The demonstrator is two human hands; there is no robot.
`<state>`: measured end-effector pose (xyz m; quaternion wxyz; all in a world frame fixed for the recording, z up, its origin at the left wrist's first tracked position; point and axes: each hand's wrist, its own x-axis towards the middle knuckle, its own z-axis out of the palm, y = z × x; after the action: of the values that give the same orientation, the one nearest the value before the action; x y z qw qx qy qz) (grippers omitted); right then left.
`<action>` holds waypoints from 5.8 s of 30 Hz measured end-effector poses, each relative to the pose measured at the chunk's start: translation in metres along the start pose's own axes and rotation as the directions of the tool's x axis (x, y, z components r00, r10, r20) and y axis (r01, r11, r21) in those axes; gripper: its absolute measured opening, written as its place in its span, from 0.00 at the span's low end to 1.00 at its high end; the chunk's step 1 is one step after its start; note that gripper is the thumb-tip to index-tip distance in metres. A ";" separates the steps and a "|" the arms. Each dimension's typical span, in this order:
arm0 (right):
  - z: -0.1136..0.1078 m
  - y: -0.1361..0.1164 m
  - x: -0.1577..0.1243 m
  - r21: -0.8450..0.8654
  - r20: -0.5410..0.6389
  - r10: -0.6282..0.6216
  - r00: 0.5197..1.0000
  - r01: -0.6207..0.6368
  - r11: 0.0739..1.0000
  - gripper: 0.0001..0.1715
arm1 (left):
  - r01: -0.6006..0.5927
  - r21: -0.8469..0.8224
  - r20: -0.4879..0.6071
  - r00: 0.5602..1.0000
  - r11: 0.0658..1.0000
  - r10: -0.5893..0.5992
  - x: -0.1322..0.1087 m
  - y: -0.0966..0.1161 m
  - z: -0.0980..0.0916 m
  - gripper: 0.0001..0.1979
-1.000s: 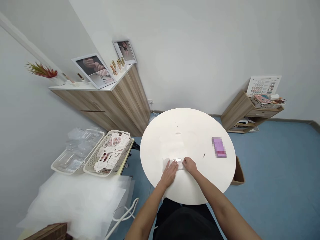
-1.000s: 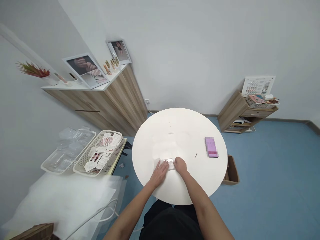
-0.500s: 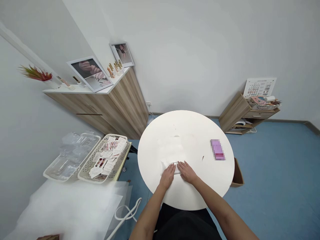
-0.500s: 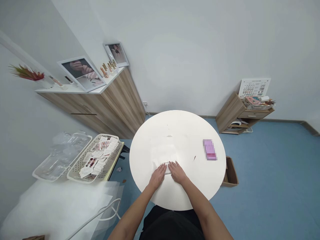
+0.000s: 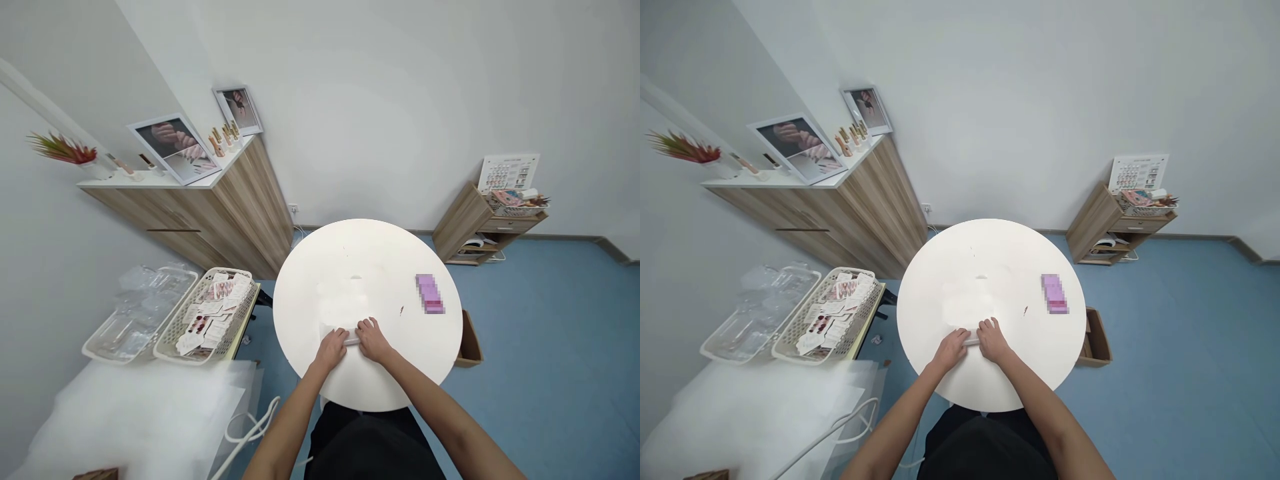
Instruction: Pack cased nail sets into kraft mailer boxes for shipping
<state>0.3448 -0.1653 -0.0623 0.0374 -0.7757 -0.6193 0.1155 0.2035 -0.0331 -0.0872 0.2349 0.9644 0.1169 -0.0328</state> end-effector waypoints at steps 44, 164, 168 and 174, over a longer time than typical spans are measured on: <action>0.029 0.012 0.012 0.039 -0.083 0.020 0.996 -0.017 0.999 0.31 | 0.019 0.239 -0.013 1.000 0.971 -0.016 0.014 -0.016 0.020 0.37; 0.020 0.034 0.052 -0.012 -0.157 -0.060 0.986 0.059 0.998 0.32 | -0.067 -0.275 -0.143 0.989 0.959 0.028 0.069 -0.016 0.001 0.41; 0.001 0.047 0.057 0.170 -0.141 -0.029 0.990 0.053 0.984 0.29 | -0.026 -0.300 -0.161 0.987 0.954 -0.024 0.074 -0.018 -0.015 0.32; -0.013 0.064 0.093 0.394 -0.160 0.103 0.982 -0.032 0.918 0.21 | 0.118 -0.379 -0.186 0.962 0.918 -0.201 0.104 -0.025 -0.041 0.18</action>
<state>0.4281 -0.0889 -0.0754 0.2422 -0.7809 -0.5508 0.1679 0.2986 0.0298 -0.0741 0.3916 0.8888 0.2249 0.0779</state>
